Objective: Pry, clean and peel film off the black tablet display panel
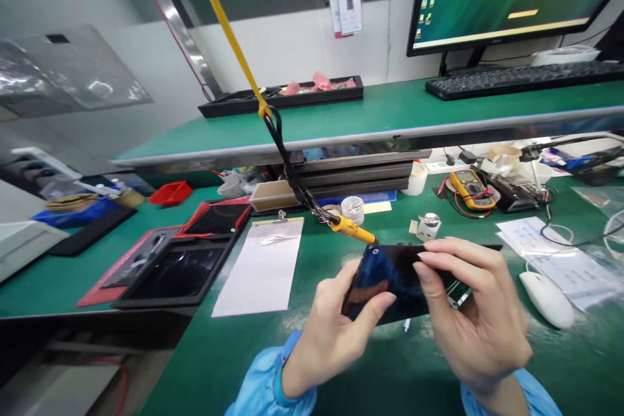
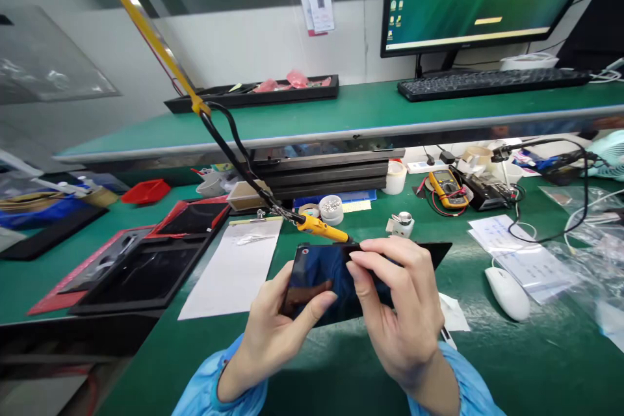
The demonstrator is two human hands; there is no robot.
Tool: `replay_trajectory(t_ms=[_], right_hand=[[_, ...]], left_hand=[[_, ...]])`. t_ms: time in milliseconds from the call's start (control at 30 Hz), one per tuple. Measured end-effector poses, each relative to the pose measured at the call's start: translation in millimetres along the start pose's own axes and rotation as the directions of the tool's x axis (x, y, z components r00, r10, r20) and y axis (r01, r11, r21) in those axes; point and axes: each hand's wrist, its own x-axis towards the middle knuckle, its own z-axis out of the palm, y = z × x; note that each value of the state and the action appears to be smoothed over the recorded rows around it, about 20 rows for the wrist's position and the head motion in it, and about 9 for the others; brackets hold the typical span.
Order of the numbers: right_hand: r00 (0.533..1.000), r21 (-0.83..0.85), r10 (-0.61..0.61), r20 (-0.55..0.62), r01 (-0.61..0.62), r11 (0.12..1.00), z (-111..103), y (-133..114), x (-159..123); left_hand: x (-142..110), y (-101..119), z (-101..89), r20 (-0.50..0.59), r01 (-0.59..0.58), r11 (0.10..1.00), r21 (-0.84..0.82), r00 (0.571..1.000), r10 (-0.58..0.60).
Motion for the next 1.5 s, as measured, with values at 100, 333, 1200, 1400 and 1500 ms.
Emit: replay_trajectory(t_ms=[100, 333, 1200, 1400, 1500], right_hand=[[1.0, 0.015, -0.008, -0.013, 0.008, 1.0, -0.6, -0.6, -0.4], [1.0, 0.046, -0.001, -0.024, 0.002, 0.999, 0.5, -2.6, 0.6], [1.0, 0.074, 0.015, -0.007, -0.015, 0.997, 0.2, -3.7, -0.7], [1.0, 0.062, -0.026, 0.005, 0.026, 0.998, -0.5, 1.4, 4.5], [0.997, 0.05, -0.047, 0.065, 0.044, 0.998, -1.7, 5.2, 5.7]], left_hand=[[-1.4, -1.4, 2.1, 0.021, -0.028, 0.999, 0.021, 0.999, 0.027], [-3.9, 0.3, 2.9, 0.029, -0.088, 0.992, 0.088, 0.996, 0.086], [-5.7, -5.1, 1.4, 0.095, -0.227, 0.956, 0.187, 0.973, 0.213], [-1.4, -7.0, 1.6, 0.106, -0.345, 0.922, 0.177, 0.938, 0.331], [-0.4, -5.0, 2.1, 0.108, -0.332, 0.928, 0.17, 0.942, 0.317]])
